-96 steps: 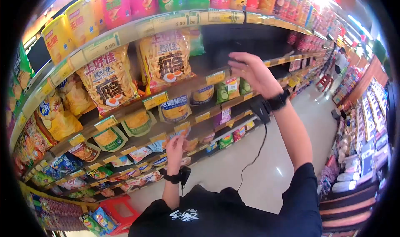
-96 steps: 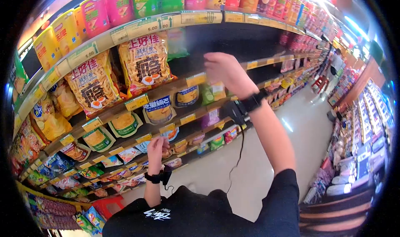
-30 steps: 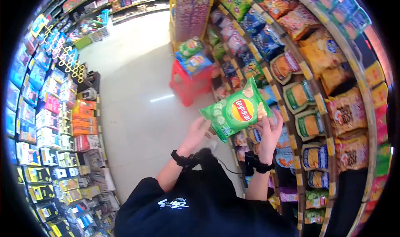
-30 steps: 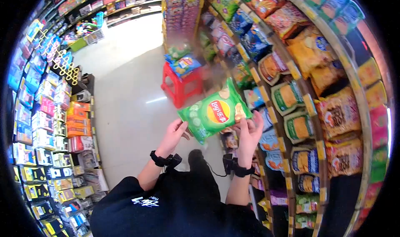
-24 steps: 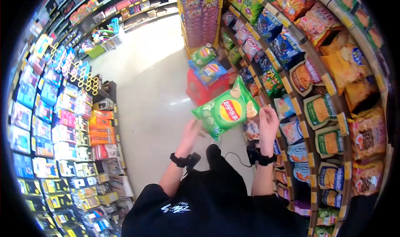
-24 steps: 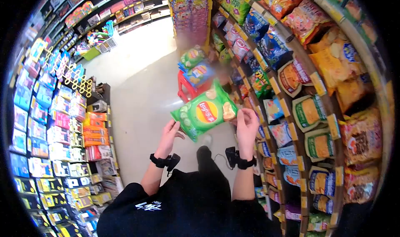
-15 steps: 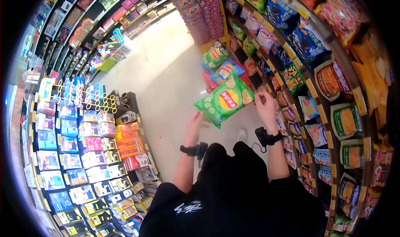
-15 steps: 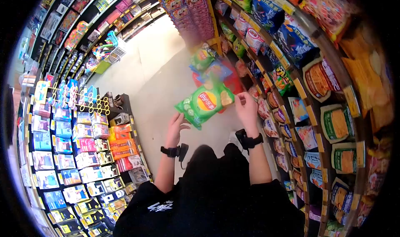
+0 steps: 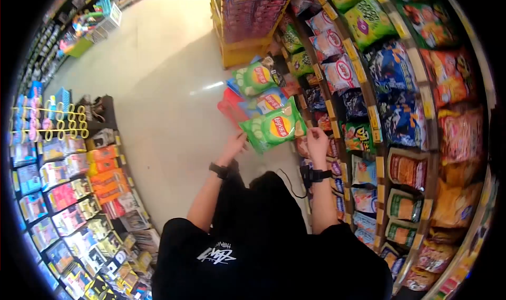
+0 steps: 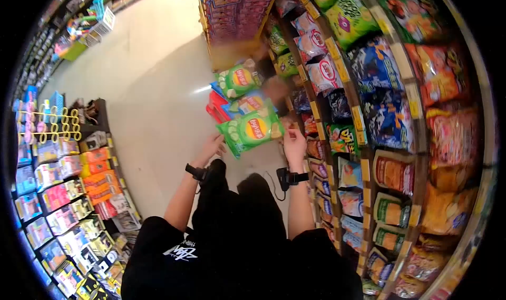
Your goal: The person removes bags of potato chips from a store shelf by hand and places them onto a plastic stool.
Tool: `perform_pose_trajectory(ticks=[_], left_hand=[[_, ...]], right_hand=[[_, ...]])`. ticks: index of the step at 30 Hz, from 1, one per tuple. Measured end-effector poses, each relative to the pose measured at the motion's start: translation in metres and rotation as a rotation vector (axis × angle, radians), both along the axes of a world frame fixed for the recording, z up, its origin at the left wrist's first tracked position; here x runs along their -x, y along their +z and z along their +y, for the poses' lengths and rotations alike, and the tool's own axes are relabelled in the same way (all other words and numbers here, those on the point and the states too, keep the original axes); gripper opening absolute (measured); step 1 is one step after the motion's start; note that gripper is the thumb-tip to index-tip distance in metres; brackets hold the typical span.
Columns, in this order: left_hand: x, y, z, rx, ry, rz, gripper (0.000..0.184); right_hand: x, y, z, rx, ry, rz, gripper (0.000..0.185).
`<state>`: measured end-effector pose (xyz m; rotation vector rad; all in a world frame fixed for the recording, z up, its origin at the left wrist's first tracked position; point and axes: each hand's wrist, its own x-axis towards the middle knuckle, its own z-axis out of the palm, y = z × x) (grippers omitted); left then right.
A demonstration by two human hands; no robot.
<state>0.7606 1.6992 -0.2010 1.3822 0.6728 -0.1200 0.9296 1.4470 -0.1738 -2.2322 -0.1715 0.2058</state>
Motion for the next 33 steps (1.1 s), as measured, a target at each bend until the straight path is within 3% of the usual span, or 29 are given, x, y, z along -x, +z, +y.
perform_pose_trajectory(ticks=[3,5,10,11,15,17,26,33], left_hand=[[-0.011,-0.042,0.005,0.036,-0.043,0.038,0.032],[-0.035,-0.033,0.019,0.109,-0.032,0.06,0.032],[-0.068,-0.072,0.016,0.068,0.018,0.211,0.03],[-0.075,-0.08,0.019,0.052,0.029,0.219,0.03],[-0.092,-0.107,0.019,0.008,0.014,0.225,0.03],[-0.1,-0.119,0.019,-0.002,0.044,0.256,0.03],[-0.118,-0.108,0.022,0.04,0.148,0.317,0.03],[-0.119,-0.104,0.025,0.006,0.162,0.294,0.027]], right_hand=[[-0.005,0.019,0.032,-0.146,-0.063,0.155,0.013],[-0.02,-0.001,0.038,-0.204,-0.153,0.305,0.014],[-0.059,-0.068,0.044,-0.363,-0.288,0.495,0.022],[-0.069,-0.083,0.04,-0.231,-0.238,0.53,0.019],[-0.09,-0.145,0.027,-0.178,-0.124,0.555,0.02],[-0.093,-0.157,0.025,-0.215,-0.187,0.612,0.021],[-0.097,-0.188,0.015,-0.267,-0.182,0.69,0.024],[-0.091,-0.163,0.025,-0.407,-0.196,0.64,0.022]])
